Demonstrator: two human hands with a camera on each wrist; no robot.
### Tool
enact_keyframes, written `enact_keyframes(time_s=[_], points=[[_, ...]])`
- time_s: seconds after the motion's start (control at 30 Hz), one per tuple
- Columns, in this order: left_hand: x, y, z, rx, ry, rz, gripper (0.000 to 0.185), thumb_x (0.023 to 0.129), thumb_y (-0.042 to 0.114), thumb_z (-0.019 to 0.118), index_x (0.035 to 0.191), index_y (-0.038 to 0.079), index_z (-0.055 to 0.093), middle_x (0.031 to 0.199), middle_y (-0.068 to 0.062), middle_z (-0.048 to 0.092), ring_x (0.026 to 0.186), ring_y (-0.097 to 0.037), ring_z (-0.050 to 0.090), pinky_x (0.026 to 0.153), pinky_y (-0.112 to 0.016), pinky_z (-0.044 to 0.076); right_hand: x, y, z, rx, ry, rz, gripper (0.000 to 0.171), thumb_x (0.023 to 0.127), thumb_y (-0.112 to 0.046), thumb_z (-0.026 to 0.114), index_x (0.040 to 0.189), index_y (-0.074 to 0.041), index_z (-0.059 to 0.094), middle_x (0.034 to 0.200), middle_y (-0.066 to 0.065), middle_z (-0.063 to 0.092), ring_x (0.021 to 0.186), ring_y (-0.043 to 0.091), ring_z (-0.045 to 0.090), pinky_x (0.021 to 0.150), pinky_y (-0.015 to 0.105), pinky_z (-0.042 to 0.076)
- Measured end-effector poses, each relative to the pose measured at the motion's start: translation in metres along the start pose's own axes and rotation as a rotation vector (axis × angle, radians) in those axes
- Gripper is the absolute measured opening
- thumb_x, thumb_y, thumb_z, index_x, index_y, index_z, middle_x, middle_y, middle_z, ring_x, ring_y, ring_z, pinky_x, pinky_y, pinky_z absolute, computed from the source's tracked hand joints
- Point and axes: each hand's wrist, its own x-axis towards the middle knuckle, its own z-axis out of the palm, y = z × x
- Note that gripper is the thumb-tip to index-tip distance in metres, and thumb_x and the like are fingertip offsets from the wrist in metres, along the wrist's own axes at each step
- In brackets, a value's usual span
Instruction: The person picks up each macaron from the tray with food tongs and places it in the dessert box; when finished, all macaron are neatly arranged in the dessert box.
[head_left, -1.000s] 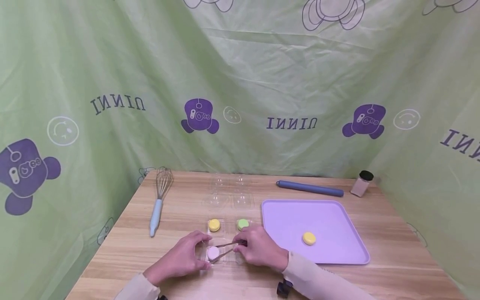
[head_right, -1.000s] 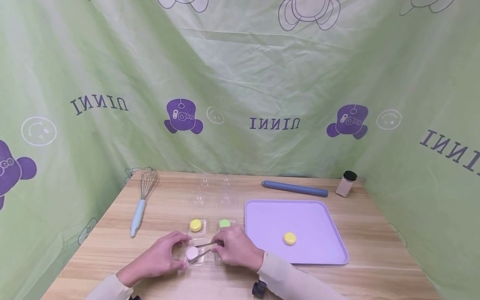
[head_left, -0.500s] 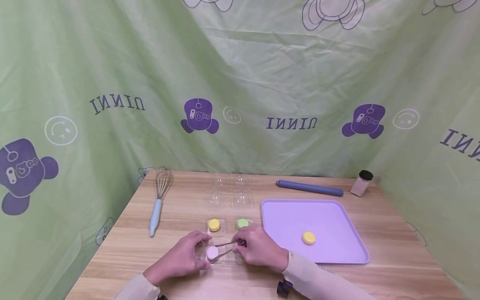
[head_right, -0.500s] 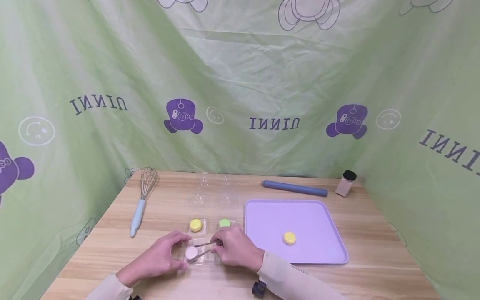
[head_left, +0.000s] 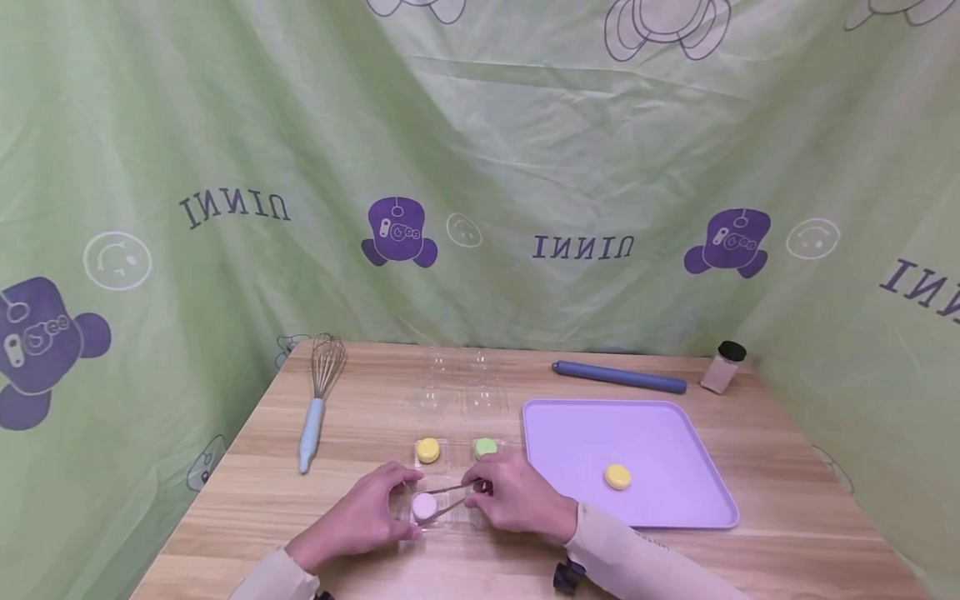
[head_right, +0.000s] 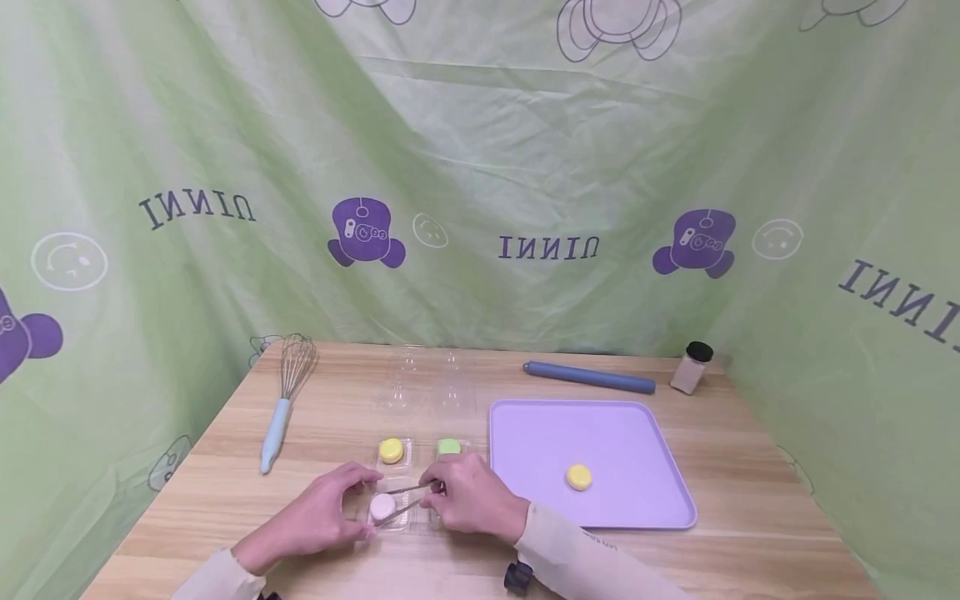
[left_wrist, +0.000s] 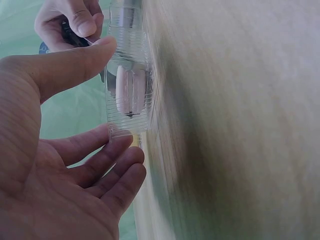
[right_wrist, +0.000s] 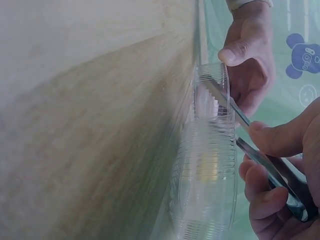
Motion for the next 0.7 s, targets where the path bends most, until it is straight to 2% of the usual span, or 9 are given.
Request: enact_keyframes(time_s=[0.17,0.37,0.7], points=[[-0.0002,-0.0010,-0.0003,-0.006,-0.001,0.010,0.074,0.066,0.036,0.091,0.128,0.007,0.064,0.111,0.003,0.064,0.101,-0.016,0.062,0.090,-0.035,0.058,0.0000,0.0001,-0.0003,-0.007,0.017,-0.020,0.018,0.078,-0.025,0.085,0.092,-0.017,0.079,0.076,-0.011,0.072,0.068,-0.004,0.056,0.067,0.001,0.039],[-0.0030,-0.0010,-0.0006,-0.010,0.000,0.016,0.074,0.067,0.037,0.090,0.129,0.007,0.063,0.111,0.003,0.064,0.101,-0.017,0.062,0.089,-0.035,0.058,-0.0011,-0.0012,-0.0014,0.008,0.014,0.002,0.018,0.078,-0.023,0.085,0.094,-0.017,0.079,0.076,-0.012,0.071,0.069,-0.003,0.056,0.067,0.002,0.041],[-0.0025,-0.0011,-0.0029,-0.046,-0.010,-0.014,0.077,0.068,0.037,0.090,0.133,0.007,0.061,0.113,0.001,0.063,0.103,-0.018,0.060,0.092,-0.037,0.057,0.0008,-0.0013,-0.0062,0.075,0.012,0.043,0.018,0.078,-0.018,0.085,0.095,-0.013,0.078,0.079,-0.005,0.073,0.070,0.000,0.061,0.067,0.003,0.046]])
